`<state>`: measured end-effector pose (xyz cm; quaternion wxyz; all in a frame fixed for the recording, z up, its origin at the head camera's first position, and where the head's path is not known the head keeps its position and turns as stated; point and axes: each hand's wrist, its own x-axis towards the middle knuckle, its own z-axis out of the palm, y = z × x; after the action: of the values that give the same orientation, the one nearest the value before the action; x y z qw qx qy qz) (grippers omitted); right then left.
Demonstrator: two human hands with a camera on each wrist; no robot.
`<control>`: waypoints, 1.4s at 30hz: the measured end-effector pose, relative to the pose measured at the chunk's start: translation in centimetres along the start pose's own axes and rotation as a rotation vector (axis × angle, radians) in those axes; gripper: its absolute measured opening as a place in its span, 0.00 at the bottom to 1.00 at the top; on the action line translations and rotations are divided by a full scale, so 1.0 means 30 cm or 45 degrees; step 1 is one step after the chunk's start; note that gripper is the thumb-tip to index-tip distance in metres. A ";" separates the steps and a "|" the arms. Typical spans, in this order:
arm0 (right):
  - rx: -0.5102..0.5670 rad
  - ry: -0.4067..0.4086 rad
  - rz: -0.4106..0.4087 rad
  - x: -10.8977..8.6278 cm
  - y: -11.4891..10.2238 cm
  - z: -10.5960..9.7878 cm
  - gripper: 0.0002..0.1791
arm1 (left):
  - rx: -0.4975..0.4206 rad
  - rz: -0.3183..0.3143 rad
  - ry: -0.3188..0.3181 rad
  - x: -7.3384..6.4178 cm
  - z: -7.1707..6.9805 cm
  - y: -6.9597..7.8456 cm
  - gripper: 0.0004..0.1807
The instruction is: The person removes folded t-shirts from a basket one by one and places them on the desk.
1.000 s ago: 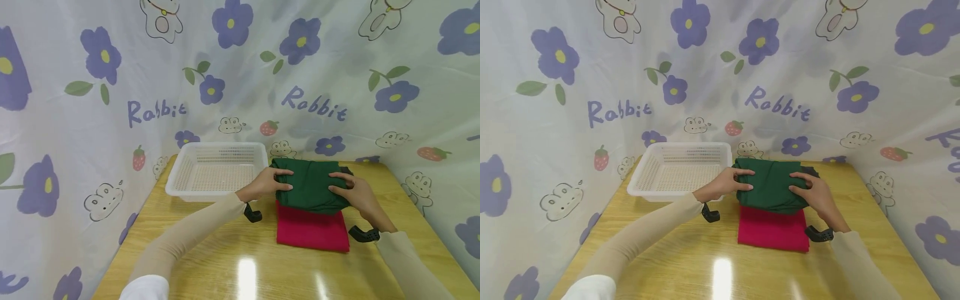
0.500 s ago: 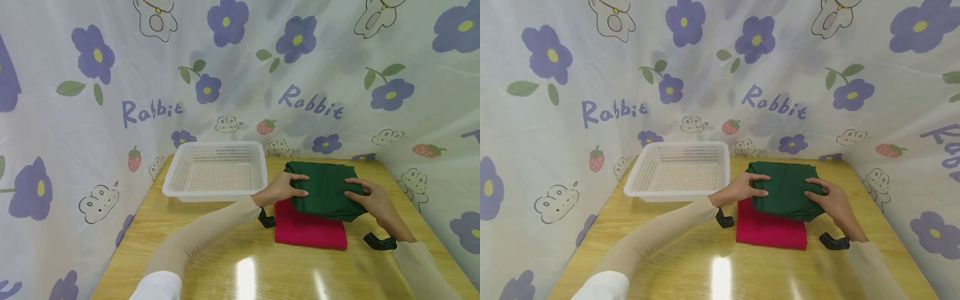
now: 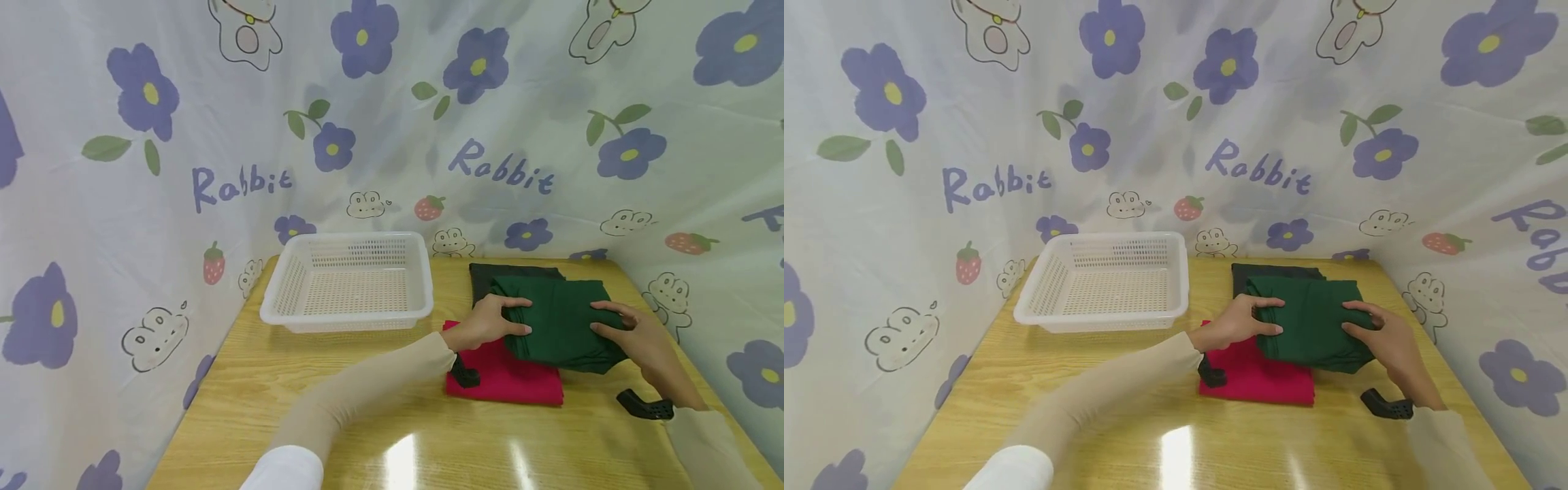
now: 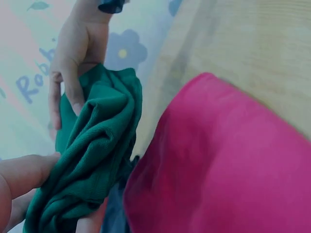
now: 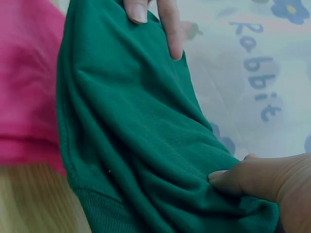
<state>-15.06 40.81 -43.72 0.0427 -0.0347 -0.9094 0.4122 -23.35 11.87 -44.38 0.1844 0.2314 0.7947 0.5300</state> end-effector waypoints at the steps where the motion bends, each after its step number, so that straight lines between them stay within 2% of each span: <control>1: 0.004 0.000 0.010 -0.004 0.010 -0.007 0.31 | 0.003 -0.002 0.000 0.004 0.015 -0.001 0.29; 7: -0.016 0.024 0.050 -0.024 0.067 -0.034 0.31 | 0.027 -0.016 -0.008 0.019 0.096 0.000 0.29; 12: 0.044 0.013 0.099 -0.043 0.117 -0.048 0.31 | 0.003 -0.060 -0.018 0.031 0.161 0.000 0.29; 17: 0.065 0.043 0.115 -0.062 0.172 -0.074 0.30 | -0.020 -0.050 -0.019 0.039 0.236 0.003 0.30; 24: -0.121 0.030 0.138 -0.087 0.232 -0.114 0.32 | 0.040 -0.025 -0.022 0.050 0.321 0.007 0.31; 30: -0.176 0.045 0.161 -0.103 0.264 -0.133 0.31 | 0.102 -0.015 -0.053 0.068 0.373 0.007 0.31; 37: 0.175 0.030 0.300 -0.123 0.296 -0.125 0.34 | 0.193 0.025 -0.104 0.083 0.406 -0.003 0.32; 42: 0.121 0.039 0.305 -0.125 0.311 -0.129 0.33 | 0.176 0.007 -0.137 0.093 0.417 -0.008 0.33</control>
<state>-10.67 49.45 -48.39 0.0086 -0.1472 -0.8775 0.4563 -18.96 22.84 -49.37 0.2091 0.2740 0.8176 0.4612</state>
